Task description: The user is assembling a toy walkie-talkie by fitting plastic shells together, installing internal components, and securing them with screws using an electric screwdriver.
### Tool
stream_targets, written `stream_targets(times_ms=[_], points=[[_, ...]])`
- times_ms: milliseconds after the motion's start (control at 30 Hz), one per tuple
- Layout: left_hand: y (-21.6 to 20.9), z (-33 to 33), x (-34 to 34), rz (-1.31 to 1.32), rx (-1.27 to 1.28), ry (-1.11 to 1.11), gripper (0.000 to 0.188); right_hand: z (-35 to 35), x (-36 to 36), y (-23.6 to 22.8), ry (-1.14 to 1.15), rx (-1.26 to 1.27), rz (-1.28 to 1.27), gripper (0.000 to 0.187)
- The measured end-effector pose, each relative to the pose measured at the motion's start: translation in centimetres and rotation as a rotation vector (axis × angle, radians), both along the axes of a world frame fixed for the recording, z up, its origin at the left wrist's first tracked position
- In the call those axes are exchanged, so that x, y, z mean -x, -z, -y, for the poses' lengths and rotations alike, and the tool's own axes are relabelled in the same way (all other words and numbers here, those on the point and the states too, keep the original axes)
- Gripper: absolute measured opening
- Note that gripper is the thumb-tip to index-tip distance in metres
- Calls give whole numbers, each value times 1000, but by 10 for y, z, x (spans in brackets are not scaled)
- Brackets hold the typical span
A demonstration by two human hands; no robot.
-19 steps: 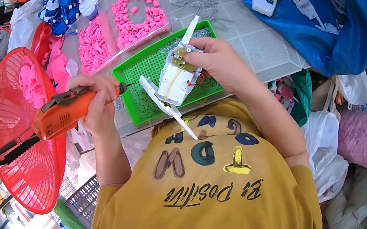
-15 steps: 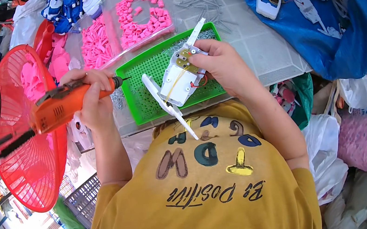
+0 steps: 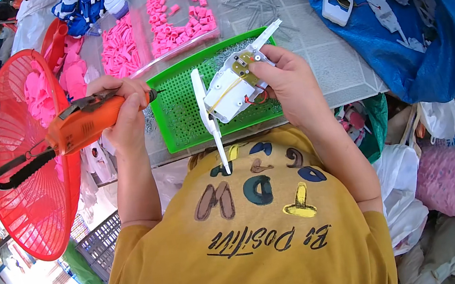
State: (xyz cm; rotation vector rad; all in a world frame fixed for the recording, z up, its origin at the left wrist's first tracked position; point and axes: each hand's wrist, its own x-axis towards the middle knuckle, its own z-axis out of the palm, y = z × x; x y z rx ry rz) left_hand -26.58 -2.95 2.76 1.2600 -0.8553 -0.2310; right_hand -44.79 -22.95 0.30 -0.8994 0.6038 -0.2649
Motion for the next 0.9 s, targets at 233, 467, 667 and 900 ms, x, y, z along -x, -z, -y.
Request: stream_targets(times_ms=[233,467,667,900], points=[[-2,0,1,43,-17,-85,35,3,3,-1,6,-21,-11,29],[-35,10,16,-34,296,23,34,-1,1,-4,58,27,-18,28],[-63,35,35,-133,418,312,31,1,1,-7,-55,48,-51,28],[-50,74,62,-202,337,472,31,5,1,-2,-107,25,-48,31]])
